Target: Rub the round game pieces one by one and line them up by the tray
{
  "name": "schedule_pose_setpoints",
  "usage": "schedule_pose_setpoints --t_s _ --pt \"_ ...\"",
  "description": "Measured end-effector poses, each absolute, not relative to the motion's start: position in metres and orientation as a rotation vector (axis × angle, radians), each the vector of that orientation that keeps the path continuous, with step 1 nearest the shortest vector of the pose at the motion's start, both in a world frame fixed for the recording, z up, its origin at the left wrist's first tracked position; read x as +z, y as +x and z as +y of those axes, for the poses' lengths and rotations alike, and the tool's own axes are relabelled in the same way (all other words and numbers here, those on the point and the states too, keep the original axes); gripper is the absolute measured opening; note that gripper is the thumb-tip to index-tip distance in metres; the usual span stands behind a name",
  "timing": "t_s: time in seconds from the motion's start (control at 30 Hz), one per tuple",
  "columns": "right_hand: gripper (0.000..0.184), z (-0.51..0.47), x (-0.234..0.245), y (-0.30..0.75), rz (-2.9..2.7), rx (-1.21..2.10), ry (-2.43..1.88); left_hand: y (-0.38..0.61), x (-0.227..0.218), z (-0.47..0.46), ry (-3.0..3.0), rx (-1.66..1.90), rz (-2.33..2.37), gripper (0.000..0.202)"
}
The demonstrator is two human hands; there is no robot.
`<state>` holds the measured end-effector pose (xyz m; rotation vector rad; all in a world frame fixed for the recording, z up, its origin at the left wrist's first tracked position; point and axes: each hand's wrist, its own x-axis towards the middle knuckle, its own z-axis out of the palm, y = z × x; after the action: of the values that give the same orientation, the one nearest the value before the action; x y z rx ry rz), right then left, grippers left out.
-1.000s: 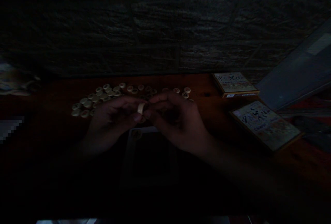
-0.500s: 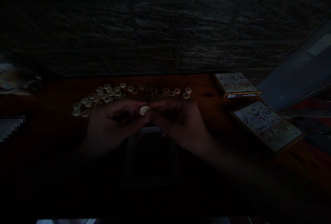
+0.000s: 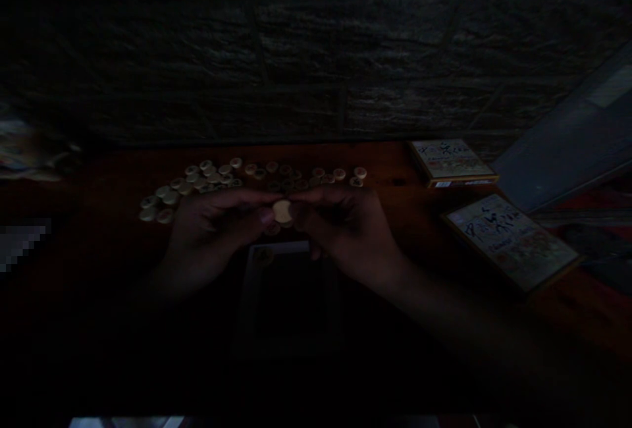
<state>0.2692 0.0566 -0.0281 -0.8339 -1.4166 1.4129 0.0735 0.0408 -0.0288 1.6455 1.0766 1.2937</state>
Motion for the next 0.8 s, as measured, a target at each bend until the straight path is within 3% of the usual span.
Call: schedule_pose_setpoints --t_s 0.23,0.8 --pt "0.007 0.0577 -0.0298 0.2692 -1.449 1.416 -0.869 0.0750 -0.0307 0.0403 1.855 1.327 1.099 0.014" --pt "0.014 0.0555 -0.0305 0.2692 -1.494 1.461 -0.908 0.0766 -0.0366 0.0397 1.815 1.289 1.032 0.027"
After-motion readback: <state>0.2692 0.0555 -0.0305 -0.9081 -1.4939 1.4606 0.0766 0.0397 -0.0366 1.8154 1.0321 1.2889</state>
